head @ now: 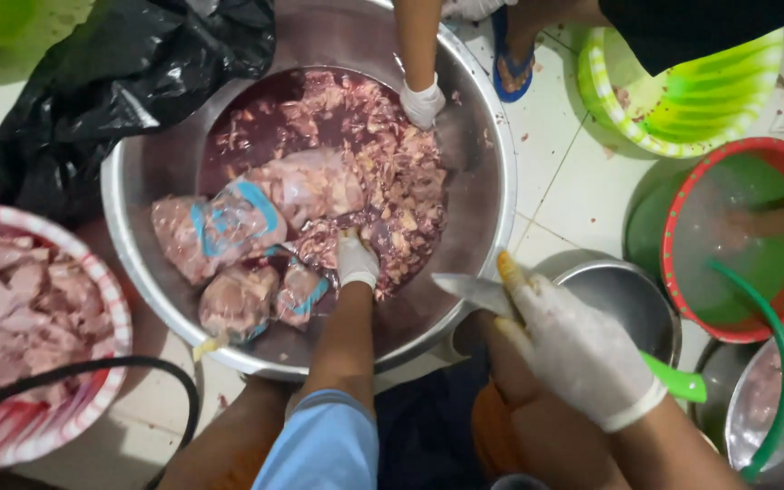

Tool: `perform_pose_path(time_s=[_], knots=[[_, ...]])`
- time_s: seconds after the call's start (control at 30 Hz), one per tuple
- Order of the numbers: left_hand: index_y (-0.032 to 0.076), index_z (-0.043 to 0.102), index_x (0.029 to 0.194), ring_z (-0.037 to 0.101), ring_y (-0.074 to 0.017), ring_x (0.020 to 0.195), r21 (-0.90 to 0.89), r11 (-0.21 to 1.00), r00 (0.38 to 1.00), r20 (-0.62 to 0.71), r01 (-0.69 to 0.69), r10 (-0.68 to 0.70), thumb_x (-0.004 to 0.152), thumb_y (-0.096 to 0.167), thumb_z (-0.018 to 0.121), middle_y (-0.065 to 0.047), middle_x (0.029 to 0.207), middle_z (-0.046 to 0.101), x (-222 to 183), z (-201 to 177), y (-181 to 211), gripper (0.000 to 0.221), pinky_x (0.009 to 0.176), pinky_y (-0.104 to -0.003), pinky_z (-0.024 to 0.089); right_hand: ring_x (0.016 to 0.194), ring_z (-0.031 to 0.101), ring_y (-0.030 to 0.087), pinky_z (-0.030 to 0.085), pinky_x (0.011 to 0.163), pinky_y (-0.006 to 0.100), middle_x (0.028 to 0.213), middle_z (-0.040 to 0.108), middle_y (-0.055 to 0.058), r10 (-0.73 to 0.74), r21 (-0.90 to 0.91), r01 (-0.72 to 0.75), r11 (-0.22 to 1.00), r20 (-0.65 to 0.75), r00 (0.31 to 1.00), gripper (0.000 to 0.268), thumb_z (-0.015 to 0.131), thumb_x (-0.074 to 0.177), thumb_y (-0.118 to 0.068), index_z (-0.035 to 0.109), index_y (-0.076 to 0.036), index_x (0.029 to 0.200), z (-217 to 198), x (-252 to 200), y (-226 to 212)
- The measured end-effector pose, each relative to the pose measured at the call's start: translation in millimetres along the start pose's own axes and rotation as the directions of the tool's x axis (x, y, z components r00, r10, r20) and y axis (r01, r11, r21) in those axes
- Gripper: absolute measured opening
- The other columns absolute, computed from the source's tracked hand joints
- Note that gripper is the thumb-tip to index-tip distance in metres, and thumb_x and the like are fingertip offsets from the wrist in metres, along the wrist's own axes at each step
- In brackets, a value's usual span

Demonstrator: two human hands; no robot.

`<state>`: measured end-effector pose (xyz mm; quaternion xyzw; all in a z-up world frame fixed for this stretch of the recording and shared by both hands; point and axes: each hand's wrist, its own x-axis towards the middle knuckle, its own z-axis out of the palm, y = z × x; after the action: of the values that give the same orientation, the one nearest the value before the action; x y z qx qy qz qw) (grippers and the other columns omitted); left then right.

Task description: Trimming and cleaning raw chicken pieces using a knife in a large metal bowl.

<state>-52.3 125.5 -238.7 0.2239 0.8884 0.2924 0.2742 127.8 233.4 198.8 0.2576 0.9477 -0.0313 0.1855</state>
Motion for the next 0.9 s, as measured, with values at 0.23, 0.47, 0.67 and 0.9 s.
perform_pose_path(time_s=[0.23, 0.47, 0.67, 0.9], knots=[[0.018, 0.04, 0.141, 0.054, -0.033, 0.115, 0.529, 0.807, 0.916, 0.399, -0.263, 0.038, 0.062, 0.026, 0.087, -0.013, 0.139, 0.041, -15.5, 23.8, 24.8, 0.092, 0.082, -0.046, 0.056, 0.082, 0.066, 0.02, 0.056, 0.056, 0.036, 0.095, 0.06, 0.001, -0.066, -0.001, 0.067, 0.998, 0.102, 0.993, 0.073, 0.049, 0.093, -0.053, 0.033, -0.018, 0.155, 2.8, 2.8, -2.1], [0.018, 0.044, 0.131, 0.06, -0.0285, 0.09, 0.646, 0.735, 0.96, 0.28, -0.206, 0.023, 0.069, 0.002, 0.074, -0.012, 0.128, 0.041, -18.6, -14.9, 9.8, 0.071, 0.062, -0.042, 0.058, 0.081, 0.066, 0.02, 0.055, 0.063, 0.034, 0.095, 0.059, 0.002, -0.153, 0.095, 0.149, 0.984, 0.042, 0.987, 0.071, 0.053, 0.094, -0.051, 0.036, -0.016, 0.154, -1.2, 3.9, -3.5], [0.011, 0.047, 0.141, 0.062, -0.041, 0.115, 0.204, 0.931, 0.881, 0.312, 0.304, -0.356, 0.079, -0.002, 0.056, -0.021, 0.125, 0.05, -10.7, -32.9, 5.8, 0.064, 0.099, -0.051, 0.051, 0.095, 0.067, 0.026, 0.057, 0.066, 0.046, 0.103, 0.062, 0.003, -0.007, 0.191, -0.039, 0.981, 0.234, 0.972, 0.07, 0.053, 0.092, -0.054, 0.033, -0.028, 0.155, -1.2, 9.7, -4.4], [0.013, 0.071, 0.106, 0.068, -0.032, 0.104, 0.343, 0.934, 0.887, 0.456, -0.104, -0.068, 0.088, 0.025, 0.056, -0.011, 0.101, 0.069, -4.7, 0.3, -40.3, 0.026, 0.09, -0.049, 0.05, 0.11, 0.067, 0.03, 0.056, 0.091, 0.04, 0.119, 0.066, 0.015, -0.072, 0.2, 0.073, 0.977, -0.012, 0.997, 0.062, 0.054, 0.093, -0.058, 0.052, -0.016, 0.138, 17.7, 10.9, 3.4]])
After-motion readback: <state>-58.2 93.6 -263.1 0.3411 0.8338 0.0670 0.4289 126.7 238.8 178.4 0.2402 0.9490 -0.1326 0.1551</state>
